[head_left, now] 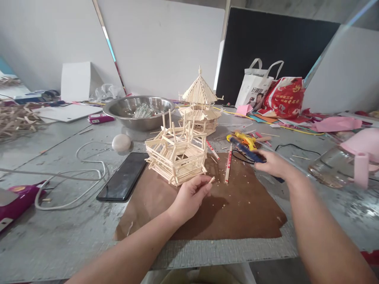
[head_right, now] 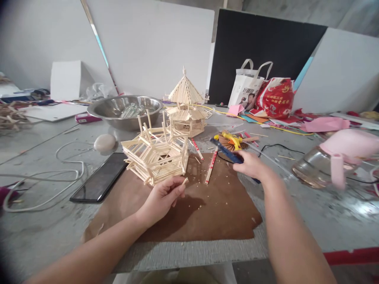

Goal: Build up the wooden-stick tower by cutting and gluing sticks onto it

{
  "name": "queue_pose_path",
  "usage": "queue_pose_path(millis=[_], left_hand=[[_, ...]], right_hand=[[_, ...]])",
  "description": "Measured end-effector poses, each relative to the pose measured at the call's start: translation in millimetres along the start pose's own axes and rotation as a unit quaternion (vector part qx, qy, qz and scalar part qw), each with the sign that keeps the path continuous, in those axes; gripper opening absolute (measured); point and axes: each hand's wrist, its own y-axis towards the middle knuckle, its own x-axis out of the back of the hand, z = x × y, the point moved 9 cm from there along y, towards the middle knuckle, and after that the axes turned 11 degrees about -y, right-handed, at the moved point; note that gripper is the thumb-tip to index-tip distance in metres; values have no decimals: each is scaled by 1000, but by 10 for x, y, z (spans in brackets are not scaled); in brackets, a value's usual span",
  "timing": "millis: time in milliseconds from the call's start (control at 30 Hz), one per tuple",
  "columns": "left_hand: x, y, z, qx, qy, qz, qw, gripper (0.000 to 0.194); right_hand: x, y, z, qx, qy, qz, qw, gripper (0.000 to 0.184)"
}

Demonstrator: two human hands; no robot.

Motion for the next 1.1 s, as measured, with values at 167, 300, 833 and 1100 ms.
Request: queue_pose_path(millis=[167, 300, 833, 1100], left_hand=[[71, -13, -153, -81, 65, -30, 994, 12], [131, -35, -264, -127, 81, -57, 987, 11], [114, -74, -456, -188, 104, -48, 976, 13], [122, -79, -470, -190, 123, -52, 973, 14]], right_hand=[[244, -92, 297, 66, 28, -156, 985, 31], [104, -191, 867, 189, -14, -155, 970, 51], [-123, -318, 1262, 279, -5, -109, 954, 56], [-136, -330, 1280, 274, -13, -99, 957, 51]])
